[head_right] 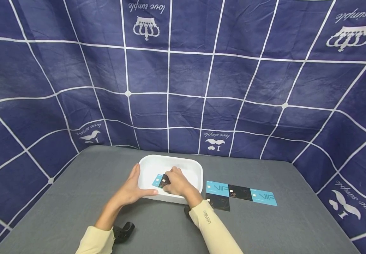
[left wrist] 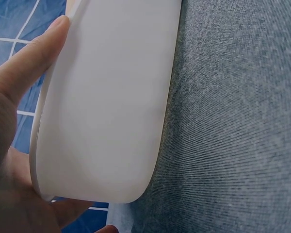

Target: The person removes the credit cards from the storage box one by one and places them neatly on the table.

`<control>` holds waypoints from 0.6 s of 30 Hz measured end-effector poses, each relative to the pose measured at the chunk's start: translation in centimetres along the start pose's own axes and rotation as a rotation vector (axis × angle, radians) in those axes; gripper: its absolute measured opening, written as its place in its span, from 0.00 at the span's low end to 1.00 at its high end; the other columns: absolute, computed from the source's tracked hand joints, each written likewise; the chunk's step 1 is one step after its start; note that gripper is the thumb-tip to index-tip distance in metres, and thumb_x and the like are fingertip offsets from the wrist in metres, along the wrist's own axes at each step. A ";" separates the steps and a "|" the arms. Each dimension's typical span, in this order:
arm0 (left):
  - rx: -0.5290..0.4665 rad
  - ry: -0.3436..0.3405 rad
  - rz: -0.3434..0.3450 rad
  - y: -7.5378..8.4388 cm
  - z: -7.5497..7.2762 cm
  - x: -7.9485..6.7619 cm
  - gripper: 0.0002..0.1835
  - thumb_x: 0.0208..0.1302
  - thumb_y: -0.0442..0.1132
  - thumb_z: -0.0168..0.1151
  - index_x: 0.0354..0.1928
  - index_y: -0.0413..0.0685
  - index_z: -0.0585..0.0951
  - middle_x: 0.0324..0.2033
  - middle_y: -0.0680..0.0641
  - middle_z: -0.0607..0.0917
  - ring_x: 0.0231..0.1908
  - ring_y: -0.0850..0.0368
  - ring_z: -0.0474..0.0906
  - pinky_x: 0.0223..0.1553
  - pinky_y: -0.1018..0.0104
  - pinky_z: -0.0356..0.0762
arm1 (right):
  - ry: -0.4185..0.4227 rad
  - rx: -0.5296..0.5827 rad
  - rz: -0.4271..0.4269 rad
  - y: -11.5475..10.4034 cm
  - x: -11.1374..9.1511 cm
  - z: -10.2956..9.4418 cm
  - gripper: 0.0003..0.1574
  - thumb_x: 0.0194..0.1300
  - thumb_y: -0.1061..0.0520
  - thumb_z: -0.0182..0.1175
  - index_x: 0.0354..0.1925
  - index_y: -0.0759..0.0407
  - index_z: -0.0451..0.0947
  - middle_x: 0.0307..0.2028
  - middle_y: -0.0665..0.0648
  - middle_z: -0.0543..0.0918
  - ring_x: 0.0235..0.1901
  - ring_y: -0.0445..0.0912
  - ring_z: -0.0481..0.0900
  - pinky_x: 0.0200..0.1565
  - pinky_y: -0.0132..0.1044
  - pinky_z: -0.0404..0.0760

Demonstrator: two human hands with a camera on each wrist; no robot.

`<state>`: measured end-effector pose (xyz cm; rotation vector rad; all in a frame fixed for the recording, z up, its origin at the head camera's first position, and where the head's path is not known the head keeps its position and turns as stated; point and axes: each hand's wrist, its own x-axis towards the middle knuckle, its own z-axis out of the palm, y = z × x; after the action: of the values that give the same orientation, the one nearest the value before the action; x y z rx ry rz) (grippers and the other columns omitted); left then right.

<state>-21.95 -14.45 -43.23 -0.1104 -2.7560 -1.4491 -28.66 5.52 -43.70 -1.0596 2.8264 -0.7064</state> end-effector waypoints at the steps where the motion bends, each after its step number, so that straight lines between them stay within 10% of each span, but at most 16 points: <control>1: 0.001 0.000 0.000 0.0 0.0 0.0 0.74 0.42 0.55 0.81 0.76 0.32 0.38 0.76 0.33 0.39 0.73 0.36 0.43 0.68 0.43 0.53 | 0.005 0.003 0.001 0.0 0.0 0.1 0.27 0.56 0.60 0.71 0.54 0.69 0.78 0.42 0.61 0.74 0.44 0.52 0.69 0.47 0.45 0.71; 18: -0.011 -0.013 -0.005 0.1 -0.1 0.1 0.75 0.41 0.55 0.82 0.75 0.32 0.36 0.76 0.34 0.37 0.73 0.36 0.42 0.68 0.43 0.52 | 0.060 0.040 0.030 0.1 0.3 -0.1 0.31 0.50 0.54 0.74 0.50 0.70 0.82 0.38 0.58 0.78 0.39 0.48 0.75 0.43 0.41 0.75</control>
<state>-21.99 -14.42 -43.07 -0.1131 -2.7611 -1.4703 -28.92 5.46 -43.64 -1.0054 2.8584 -0.8015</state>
